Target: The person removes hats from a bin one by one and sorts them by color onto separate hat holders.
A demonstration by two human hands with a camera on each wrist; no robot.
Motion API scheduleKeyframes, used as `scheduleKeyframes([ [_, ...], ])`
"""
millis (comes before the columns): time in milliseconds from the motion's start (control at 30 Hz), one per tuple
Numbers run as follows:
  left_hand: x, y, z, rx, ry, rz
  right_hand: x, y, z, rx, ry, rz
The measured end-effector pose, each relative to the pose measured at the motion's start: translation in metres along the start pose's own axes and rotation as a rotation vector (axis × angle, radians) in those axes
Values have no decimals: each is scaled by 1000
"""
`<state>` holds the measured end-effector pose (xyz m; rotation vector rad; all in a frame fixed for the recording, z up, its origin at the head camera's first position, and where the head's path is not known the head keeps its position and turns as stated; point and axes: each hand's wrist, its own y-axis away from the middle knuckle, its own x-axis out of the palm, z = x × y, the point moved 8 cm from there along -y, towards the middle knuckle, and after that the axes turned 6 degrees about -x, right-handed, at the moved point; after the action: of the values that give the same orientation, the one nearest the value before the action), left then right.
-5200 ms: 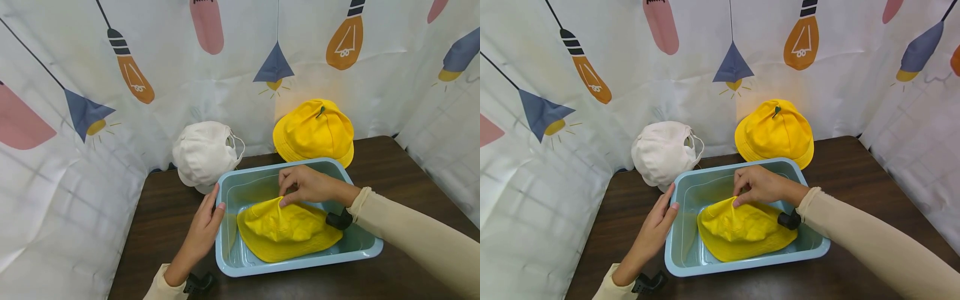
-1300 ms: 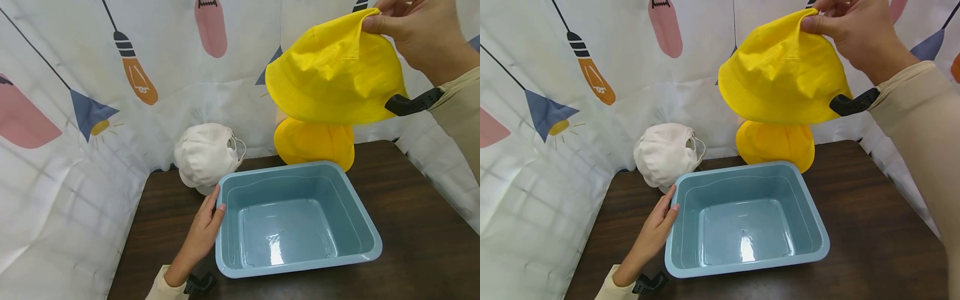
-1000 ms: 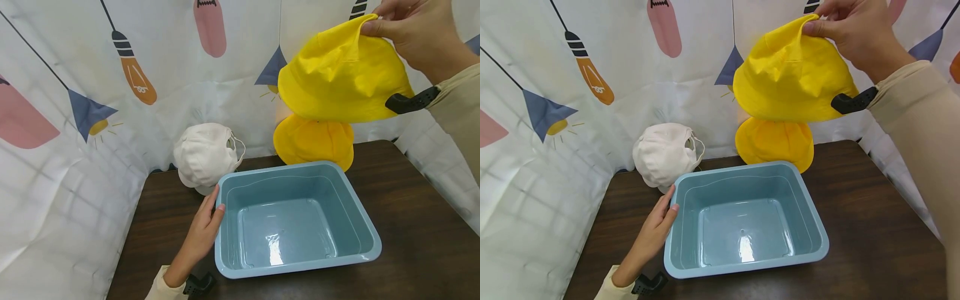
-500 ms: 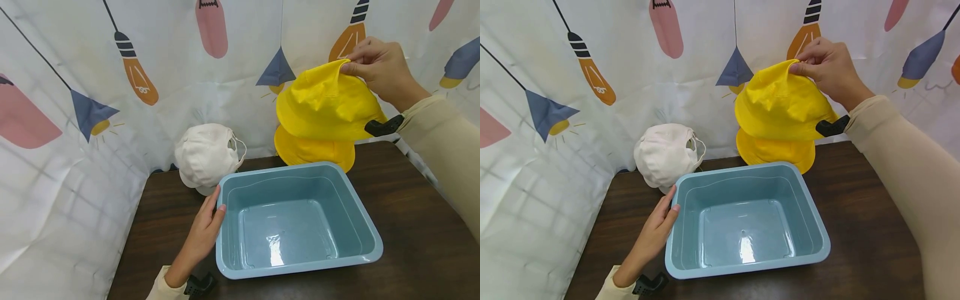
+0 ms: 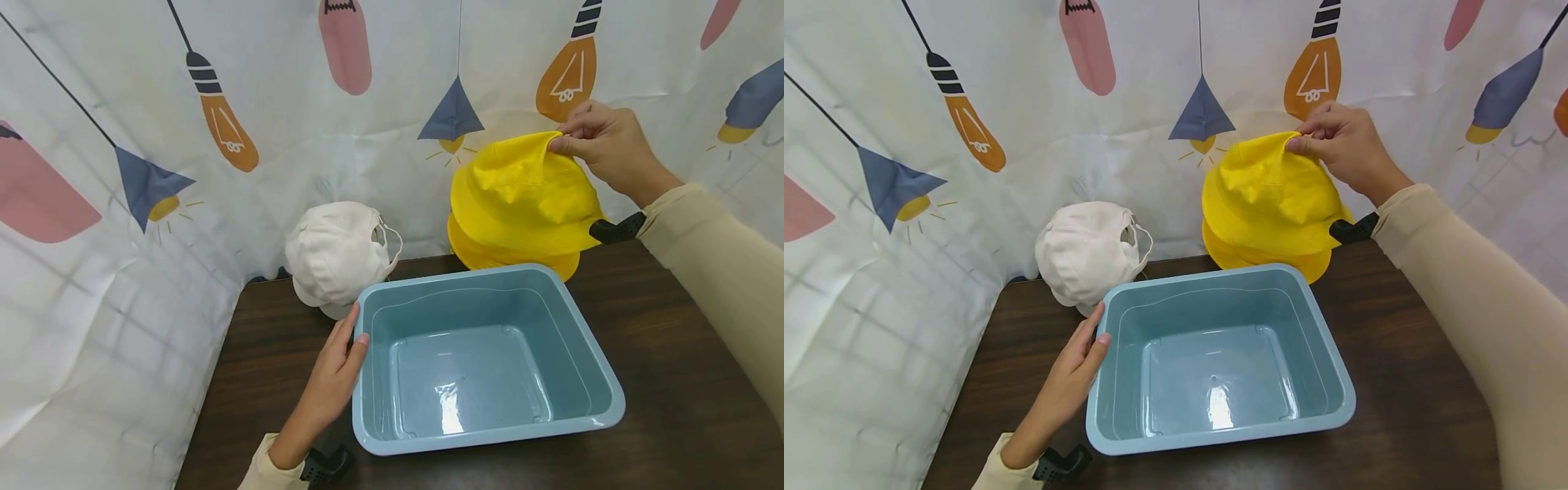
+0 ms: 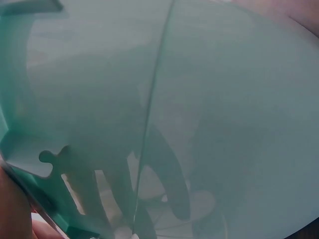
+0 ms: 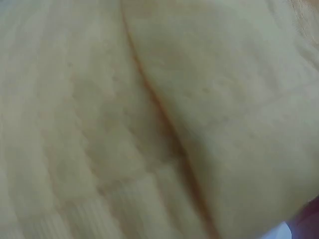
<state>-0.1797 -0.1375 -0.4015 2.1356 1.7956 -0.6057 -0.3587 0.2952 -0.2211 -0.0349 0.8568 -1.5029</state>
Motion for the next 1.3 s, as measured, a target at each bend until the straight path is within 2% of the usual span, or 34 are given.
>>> scheduleKeyframes([
  [233, 1, 0, 0, -3, 5, 3, 7, 15, -21, 47, 55, 30],
  [367, 1, 0, 0, 2, 2, 3, 7, 22, -31, 60, 47, 27],
  [533, 0, 0, -1, 6, 5, 4, 12, 31, -36, 45, 17, 38],
  [700, 0, 0, -1, 6, 4, 5, 18, 38, -38, 54, 33, 42],
  [767, -1, -1, -2, 8, -28, 8, 17, 41, -38, 66, 54, 37],
  [867, -5, -1, -9, 29, -127, 16, 14, 46, -36, 76, 100, 34],
  [967, -13, -4, -22, 50, -248, 20, 8, 52, -32, 77, 134, 31],
  [1100, -27, -14, -56, 110, -372, 17, 0, 58, -23, 60, 159, 10],
  [1200, -31, -31, -92, 201, -438, 30, -5, 62, -16, 51, 180, -14],
  [1300, -28, -57, -128, 292, -484, 57, -7, 67, -10, 38, 219, -32],
])
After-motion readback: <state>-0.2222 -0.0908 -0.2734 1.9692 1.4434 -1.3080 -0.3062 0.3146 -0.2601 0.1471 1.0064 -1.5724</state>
